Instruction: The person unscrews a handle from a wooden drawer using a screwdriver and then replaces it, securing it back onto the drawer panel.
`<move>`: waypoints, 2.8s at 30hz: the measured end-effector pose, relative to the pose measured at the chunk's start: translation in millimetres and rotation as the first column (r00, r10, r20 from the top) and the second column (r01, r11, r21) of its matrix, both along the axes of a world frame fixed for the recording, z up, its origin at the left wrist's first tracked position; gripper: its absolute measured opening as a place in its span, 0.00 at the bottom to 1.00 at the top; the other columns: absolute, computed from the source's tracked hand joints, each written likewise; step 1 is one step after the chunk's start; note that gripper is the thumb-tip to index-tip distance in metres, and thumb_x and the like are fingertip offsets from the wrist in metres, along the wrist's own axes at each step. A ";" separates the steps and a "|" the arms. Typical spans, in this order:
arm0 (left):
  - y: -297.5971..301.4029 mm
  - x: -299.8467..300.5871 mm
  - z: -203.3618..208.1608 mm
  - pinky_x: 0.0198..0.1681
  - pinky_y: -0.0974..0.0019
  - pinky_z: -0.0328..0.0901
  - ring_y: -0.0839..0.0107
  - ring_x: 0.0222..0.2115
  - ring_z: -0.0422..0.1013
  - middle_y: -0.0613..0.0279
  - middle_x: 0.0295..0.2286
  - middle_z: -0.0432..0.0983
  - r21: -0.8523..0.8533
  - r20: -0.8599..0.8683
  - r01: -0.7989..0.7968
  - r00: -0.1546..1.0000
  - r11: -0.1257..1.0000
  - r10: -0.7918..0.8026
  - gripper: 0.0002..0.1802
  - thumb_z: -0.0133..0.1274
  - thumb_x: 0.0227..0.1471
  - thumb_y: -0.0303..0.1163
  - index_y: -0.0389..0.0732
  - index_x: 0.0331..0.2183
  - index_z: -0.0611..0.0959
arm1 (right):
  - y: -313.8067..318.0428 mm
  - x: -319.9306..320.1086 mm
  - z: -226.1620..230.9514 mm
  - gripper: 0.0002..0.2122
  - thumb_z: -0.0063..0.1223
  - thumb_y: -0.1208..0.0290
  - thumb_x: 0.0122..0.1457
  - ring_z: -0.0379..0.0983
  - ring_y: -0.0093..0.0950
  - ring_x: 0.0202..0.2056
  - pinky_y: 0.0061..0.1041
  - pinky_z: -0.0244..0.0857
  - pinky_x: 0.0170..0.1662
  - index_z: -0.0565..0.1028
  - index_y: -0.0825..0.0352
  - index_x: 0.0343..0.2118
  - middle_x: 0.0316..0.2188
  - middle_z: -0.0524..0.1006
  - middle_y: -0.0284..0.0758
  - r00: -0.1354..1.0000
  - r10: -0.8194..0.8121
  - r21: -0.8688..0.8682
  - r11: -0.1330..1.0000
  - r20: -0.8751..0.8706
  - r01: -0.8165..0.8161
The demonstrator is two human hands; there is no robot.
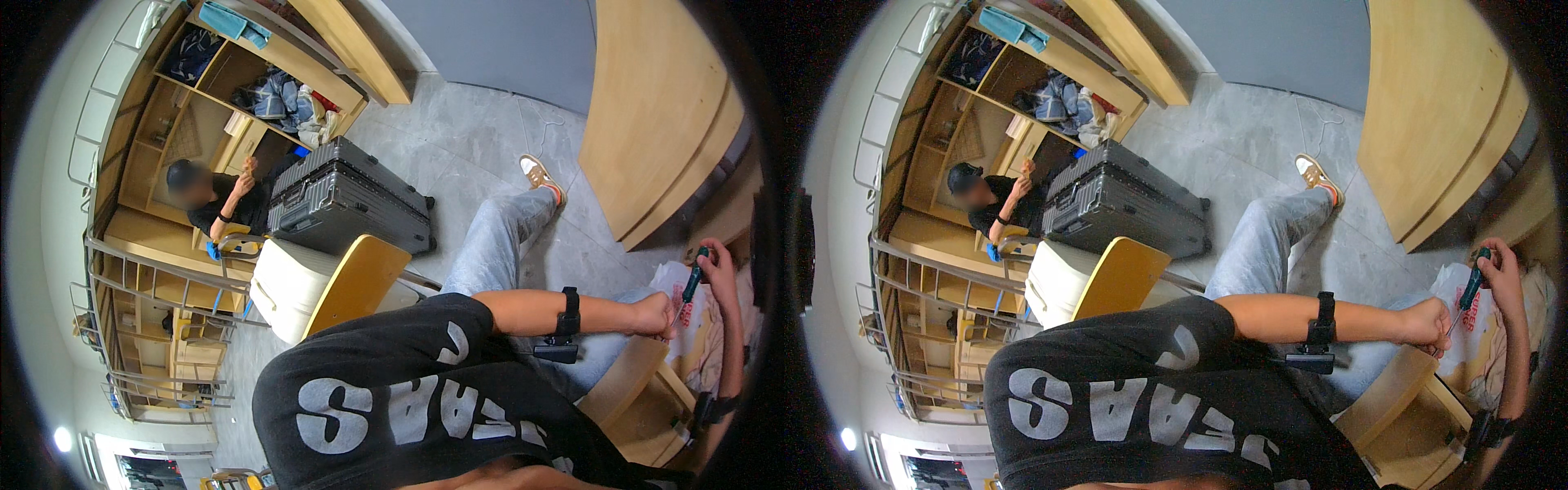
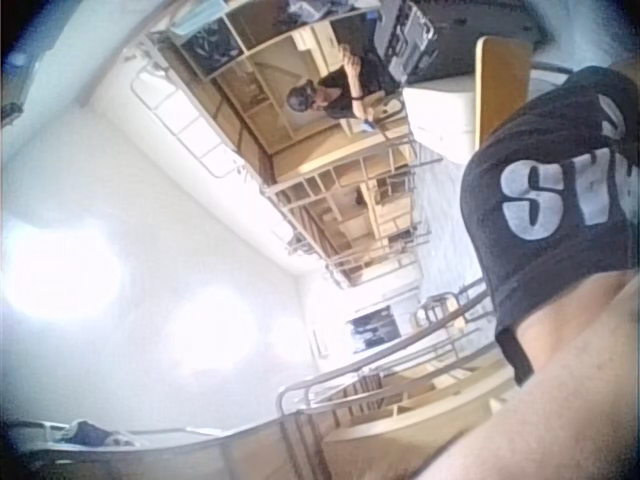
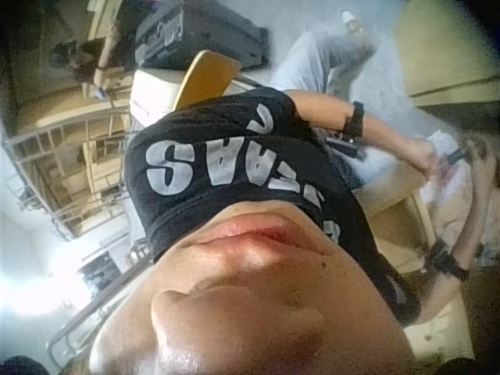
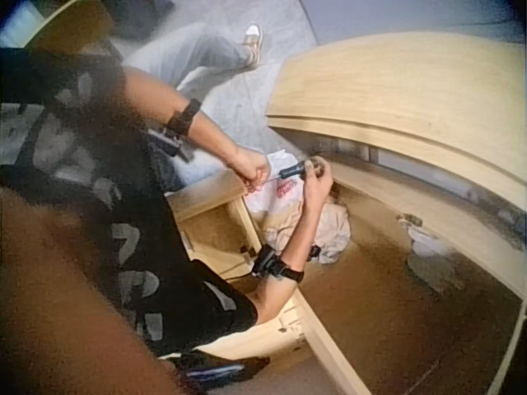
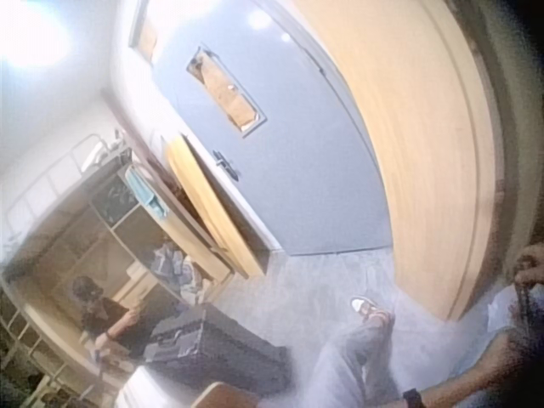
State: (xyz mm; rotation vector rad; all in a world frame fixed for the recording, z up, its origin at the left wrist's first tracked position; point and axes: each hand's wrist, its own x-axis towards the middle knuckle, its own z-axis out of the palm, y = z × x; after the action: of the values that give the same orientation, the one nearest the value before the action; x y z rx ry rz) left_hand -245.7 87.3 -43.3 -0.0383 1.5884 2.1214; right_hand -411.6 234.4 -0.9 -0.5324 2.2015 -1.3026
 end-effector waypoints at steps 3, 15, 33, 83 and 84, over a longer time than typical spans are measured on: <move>2.1 -3.2 -4.3 0.18 0.70 0.66 0.67 0.19 0.75 0.52 0.21 0.76 0.038 -0.004 0.083 0.997 0.996 -0.082 0.04 0.52 0.48 0.23 0.34 0.25 0.73 | 8.1 -9.5 -13.9 0.12 0.46 0.74 0.53 0.63 0.13 0.24 0.13 0.59 0.23 0.67 0.60 0.42 0.24 0.68 0.22 1.000 0.001 -0.061 0.998 0.020 0.000; 4.4 -3.4 -13.6 0.22 0.61 0.71 0.53 0.24 0.76 0.45 0.25 0.75 0.419 0.074 0.042 0.994 0.907 -0.080 0.03 0.42 0.49 0.19 0.31 0.30 0.71 | -7.5 11.2 14.6 0.11 0.46 0.70 0.53 0.63 0.15 0.24 0.15 0.58 0.26 0.67 0.57 0.41 0.24 0.66 0.23 0.982 -0.102 -0.040 0.993 0.160 0.109; -1.3 -1.5 -11.1 0.16 0.70 0.65 0.71 0.18 0.73 0.54 0.18 0.76 0.035 -0.003 0.038 0.999 0.999 -0.038 0.06 0.56 0.45 0.21 0.35 0.22 0.74 | -1.1 11.2 -7.3 0.16 0.54 0.76 0.46 0.59 0.15 0.27 0.16 0.56 0.28 0.68 0.64 0.41 0.26 0.64 0.25 0.964 0.128 0.061 0.991 -0.233 -0.117; -1.4 -0.7 2.8 0.31 0.65 0.72 0.60 0.28 0.76 0.51 0.27 0.76 0.290 0.106 0.077 0.988 0.954 -0.112 0.05 0.44 0.56 0.25 0.34 0.34 0.72 | -21.6 22.1 22.2 0.22 0.56 0.52 0.49 0.69 0.24 0.24 0.25 0.64 0.29 0.76 0.70 0.36 0.21 0.74 0.35 0.920 0.019 0.119 0.992 -0.392 0.031; -2.3 -0.8 3.2 0.31 0.65 0.72 0.60 0.28 0.76 0.51 0.27 0.76 0.271 0.088 0.078 0.991 0.959 -0.105 0.05 0.45 0.56 0.26 0.34 0.34 0.72 | -20.5 21.8 20.5 0.24 0.57 0.49 0.47 0.69 0.26 0.23 0.26 0.64 0.28 0.77 0.70 0.36 0.20 0.74 0.37 0.884 0.001 0.139 0.988 -0.468 0.072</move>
State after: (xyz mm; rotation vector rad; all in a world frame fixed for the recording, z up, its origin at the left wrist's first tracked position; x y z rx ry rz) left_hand -246.5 85.0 -40.1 0.0163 1.2120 2.2047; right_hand -389.8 213.9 19.6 -0.8190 2.6891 -1.0895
